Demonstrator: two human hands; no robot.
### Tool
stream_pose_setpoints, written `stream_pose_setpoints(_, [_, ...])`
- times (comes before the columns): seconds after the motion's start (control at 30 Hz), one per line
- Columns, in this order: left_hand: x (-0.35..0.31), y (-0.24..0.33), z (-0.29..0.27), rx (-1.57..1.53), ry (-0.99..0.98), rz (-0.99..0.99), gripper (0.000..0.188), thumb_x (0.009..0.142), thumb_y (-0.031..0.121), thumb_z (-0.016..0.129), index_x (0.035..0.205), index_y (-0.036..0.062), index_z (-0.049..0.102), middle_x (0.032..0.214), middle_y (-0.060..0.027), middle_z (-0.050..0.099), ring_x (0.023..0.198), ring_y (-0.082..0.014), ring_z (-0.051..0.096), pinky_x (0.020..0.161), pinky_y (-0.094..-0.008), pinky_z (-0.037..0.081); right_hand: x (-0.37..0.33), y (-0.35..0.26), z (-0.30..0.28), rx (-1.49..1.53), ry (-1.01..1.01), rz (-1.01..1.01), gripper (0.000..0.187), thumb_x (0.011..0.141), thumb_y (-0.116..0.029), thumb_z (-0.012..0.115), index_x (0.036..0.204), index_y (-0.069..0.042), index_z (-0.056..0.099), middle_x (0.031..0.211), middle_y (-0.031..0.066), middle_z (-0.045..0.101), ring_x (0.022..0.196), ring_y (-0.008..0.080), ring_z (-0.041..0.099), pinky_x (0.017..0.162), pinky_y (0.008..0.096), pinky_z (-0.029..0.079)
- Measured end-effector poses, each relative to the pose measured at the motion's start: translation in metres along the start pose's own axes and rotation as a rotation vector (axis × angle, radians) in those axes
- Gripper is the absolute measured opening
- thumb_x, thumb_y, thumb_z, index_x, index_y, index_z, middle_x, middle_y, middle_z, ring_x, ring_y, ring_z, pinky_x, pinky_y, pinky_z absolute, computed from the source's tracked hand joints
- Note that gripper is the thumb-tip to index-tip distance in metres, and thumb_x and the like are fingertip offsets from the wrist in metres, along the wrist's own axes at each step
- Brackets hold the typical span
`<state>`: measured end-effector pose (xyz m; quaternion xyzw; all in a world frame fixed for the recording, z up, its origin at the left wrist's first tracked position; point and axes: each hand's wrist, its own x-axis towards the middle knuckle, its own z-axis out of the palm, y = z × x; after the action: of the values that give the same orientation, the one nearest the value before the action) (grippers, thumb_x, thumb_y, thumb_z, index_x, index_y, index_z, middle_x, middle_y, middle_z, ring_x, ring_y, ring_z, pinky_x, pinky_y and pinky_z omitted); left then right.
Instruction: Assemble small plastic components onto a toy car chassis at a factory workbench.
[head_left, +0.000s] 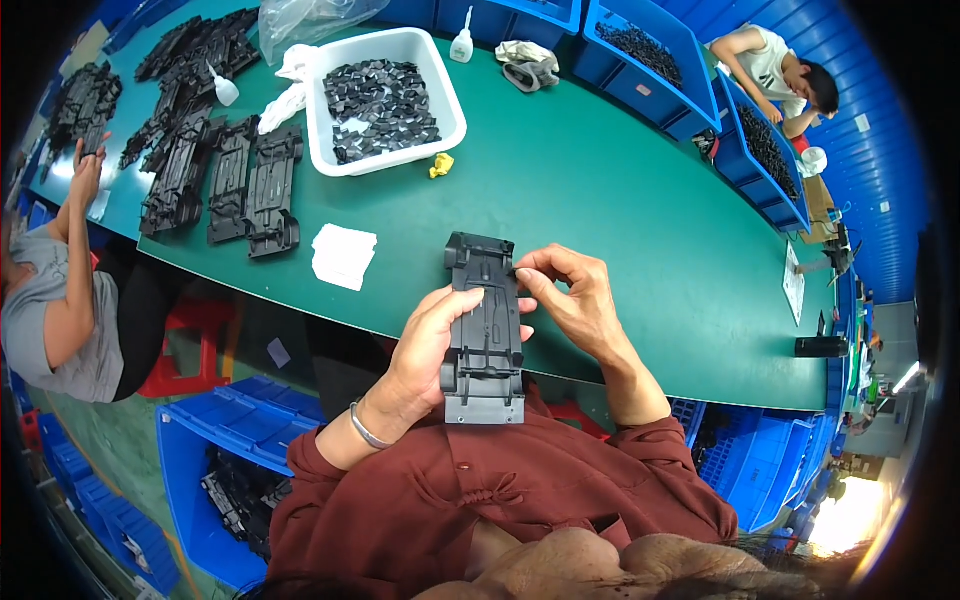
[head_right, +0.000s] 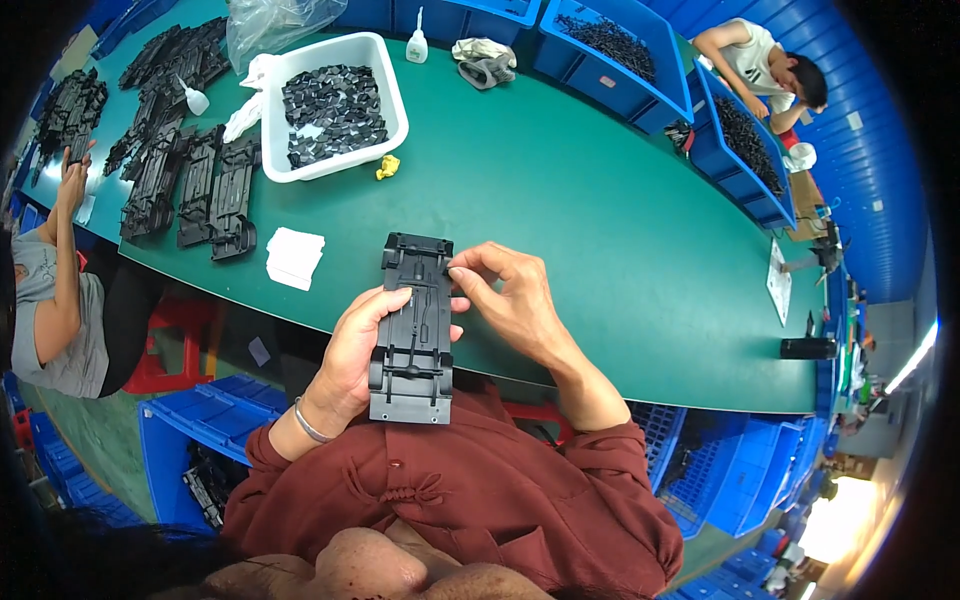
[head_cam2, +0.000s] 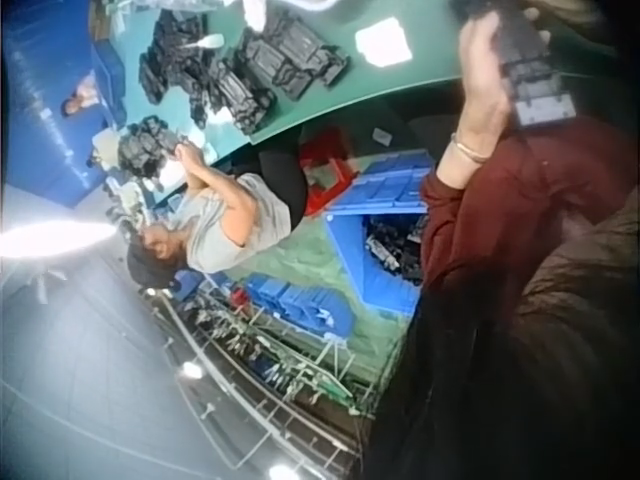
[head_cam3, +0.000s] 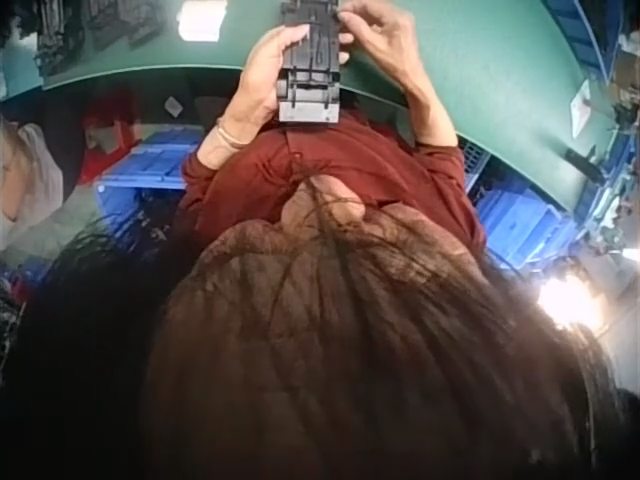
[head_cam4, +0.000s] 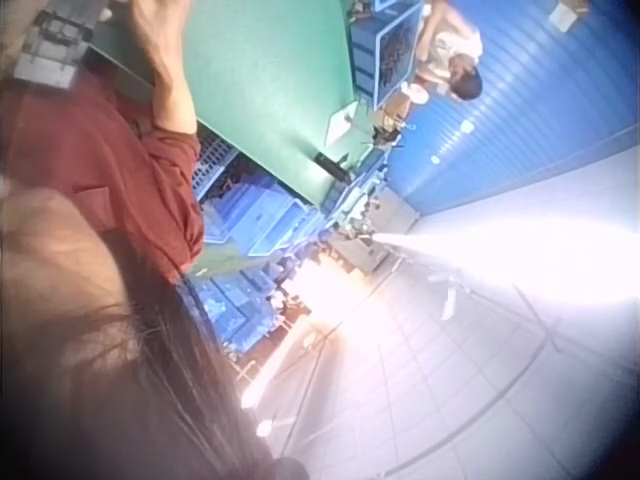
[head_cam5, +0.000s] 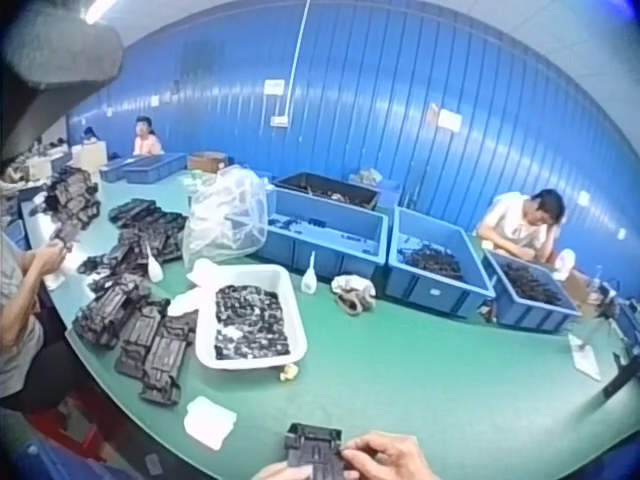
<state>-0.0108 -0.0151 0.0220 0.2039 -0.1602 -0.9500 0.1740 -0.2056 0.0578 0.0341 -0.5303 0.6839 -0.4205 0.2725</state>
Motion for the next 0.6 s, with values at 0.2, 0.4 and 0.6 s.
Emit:
stream_pose_setpoints(0.2, [0.001,0.000,0.001,0.021,0.006,-0.006,0.041,0.105,0.019,0.043,0.137,-0.0052,0.052,0.126,-0.0233,0.067,0.101,-0.0306,0.072,0.080,-0.0377,0.063,0.000,0.002,0.000,0.003,0.000,0.001,0.013,0.093,-0.010,0.071,0.098,0.002,0.072,0.085,0.0053,0.073,0.077,0.0111,0.068,0.071,0.0267,0.052])
stream_pose_setpoints(0.4, [0.000,-0.003,-0.001,0.106,-0.001,0.045,0.040,0.105,0.021,0.044,0.137,-0.0030,0.051,0.124,-0.0208,0.067,0.099,-0.0281,0.073,0.079,-0.0358,0.063,0.001,-0.005,-0.001,-0.042,0.014,-0.036,0.012,0.090,-0.008,0.072,0.096,0.003,0.072,0.084,0.0068,0.072,0.077,0.0116,0.068,0.070,0.0275,0.052])
stream_pose_setpoints(0.6, [-0.008,-0.005,-0.005,0.284,-0.045,0.149,0.038,0.104,0.017,0.047,0.136,-0.0034,0.051,0.118,-0.0157,0.068,0.095,-0.0246,0.073,0.077,-0.0313,0.061,-0.001,-0.028,-0.002,-0.134,-0.045,-0.159,0.005,0.086,0.000,0.070,0.091,0.002,0.069,0.081,0.0112,0.070,0.065,0.0196,0.071,0.057,0.0315,0.053])
